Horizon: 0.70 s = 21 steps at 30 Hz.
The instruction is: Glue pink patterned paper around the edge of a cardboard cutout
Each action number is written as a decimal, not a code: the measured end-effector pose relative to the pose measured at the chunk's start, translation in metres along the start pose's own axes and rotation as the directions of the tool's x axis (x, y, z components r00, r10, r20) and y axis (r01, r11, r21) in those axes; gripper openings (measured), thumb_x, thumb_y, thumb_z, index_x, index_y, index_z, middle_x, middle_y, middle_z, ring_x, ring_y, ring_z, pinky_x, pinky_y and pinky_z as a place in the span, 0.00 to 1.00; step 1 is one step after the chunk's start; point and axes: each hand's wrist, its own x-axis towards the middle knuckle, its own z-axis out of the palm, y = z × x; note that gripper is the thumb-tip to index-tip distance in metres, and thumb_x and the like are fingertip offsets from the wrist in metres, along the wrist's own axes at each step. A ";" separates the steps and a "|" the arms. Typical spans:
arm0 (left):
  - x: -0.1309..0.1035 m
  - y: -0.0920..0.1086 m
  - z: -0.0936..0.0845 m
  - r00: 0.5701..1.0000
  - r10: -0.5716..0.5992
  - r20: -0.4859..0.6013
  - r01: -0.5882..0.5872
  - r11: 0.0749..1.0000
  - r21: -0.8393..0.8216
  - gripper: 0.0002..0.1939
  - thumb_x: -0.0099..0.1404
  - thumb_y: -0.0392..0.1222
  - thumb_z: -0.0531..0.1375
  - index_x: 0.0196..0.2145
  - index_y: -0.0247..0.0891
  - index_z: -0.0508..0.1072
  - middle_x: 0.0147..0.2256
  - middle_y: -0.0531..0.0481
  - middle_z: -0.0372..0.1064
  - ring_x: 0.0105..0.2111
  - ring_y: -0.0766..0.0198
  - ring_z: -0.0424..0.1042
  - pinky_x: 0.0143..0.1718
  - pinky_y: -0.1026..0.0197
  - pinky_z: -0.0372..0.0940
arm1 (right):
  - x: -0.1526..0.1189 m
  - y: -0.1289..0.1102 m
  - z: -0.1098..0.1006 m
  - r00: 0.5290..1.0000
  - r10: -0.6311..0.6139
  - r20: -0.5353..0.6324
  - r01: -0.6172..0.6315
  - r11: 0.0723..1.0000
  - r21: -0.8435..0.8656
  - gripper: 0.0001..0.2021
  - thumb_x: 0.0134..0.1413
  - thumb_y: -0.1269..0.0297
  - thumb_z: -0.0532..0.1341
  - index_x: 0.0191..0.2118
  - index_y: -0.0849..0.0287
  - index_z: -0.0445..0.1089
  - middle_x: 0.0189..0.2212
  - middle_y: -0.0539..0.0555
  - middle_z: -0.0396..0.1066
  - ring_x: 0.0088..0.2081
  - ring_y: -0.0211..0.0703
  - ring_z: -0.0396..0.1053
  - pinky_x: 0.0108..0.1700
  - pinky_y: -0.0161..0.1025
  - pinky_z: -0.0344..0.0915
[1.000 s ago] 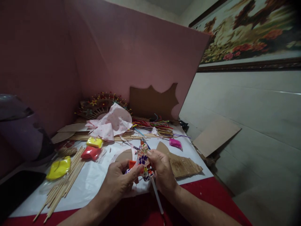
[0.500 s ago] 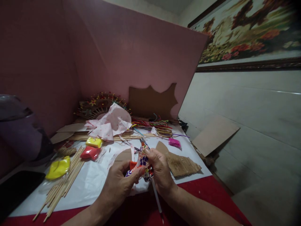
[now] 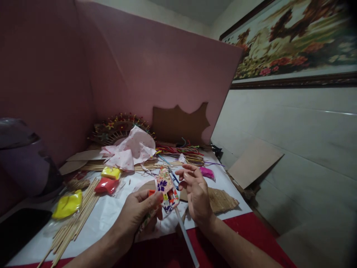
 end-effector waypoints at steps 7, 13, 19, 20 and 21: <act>-0.007 0.009 -0.007 0.985 -0.061 0.159 0.093 0.975 -0.200 0.18 0.55 0.53 0.62 0.23 0.32 0.73 0.16 0.49 0.71 0.07 0.77 0.55 0.10 0.73 0.51 | -0.001 -0.003 -0.001 0.994 0.063 0.091 -0.070 0.995 0.075 0.04 0.48 0.67 0.57 0.28 0.60 0.67 0.19 0.48 0.66 0.20 0.35 0.61 0.24 0.33 0.57; -0.007 0.006 -0.016 0.920 -0.105 0.378 0.248 0.902 -0.353 0.16 0.54 0.51 0.63 0.24 0.33 0.72 0.10 0.53 0.64 0.05 0.74 0.55 0.06 0.73 0.44 | -0.003 0.002 0.000 0.985 0.083 0.154 -0.098 0.991 0.090 0.13 0.53 0.65 0.52 0.19 0.58 0.57 0.15 0.44 0.52 0.16 0.33 0.51 0.19 0.32 0.52; -0.013 0.012 -0.012 0.951 -0.131 0.279 0.242 0.878 -0.414 0.12 0.54 0.49 0.64 0.26 0.37 0.71 0.11 0.56 0.65 0.06 0.71 0.57 0.13 0.65 0.61 | -0.013 0.003 0.001 0.968 0.014 0.249 0.038 0.978 -0.205 0.18 0.58 0.57 0.53 0.20 0.59 0.63 0.16 0.46 0.60 0.17 0.33 0.54 0.20 0.33 0.53; -0.014 0.013 -0.011 0.955 -0.142 0.259 0.242 0.879 -0.411 0.13 0.53 0.50 0.65 0.26 0.37 0.71 0.11 0.55 0.65 0.06 0.70 0.58 0.14 0.64 0.62 | -0.015 0.001 0.002 0.964 0.000 0.264 0.073 0.962 -0.265 0.16 0.58 0.58 0.55 0.23 0.60 0.68 0.19 0.49 0.65 0.19 0.34 0.57 0.23 0.34 0.56; -0.013 0.013 -0.011 0.960 -0.149 0.237 0.238 0.881 -0.408 0.14 0.52 0.50 0.66 0.25 0.36 0.72 0.12 0.54 0.66 0.07 0.70 0.58 0.14 0.64 0.61 | -0.018 0.000 0.003 0.961 -0.031 0.276 0.119 0.944 -0.309 0.13 0.57 0.60 0.57 0.26 0.59 0.71 0.22 0.51 0.68 0.22 0.36 0.60 0.26 0.35 0.59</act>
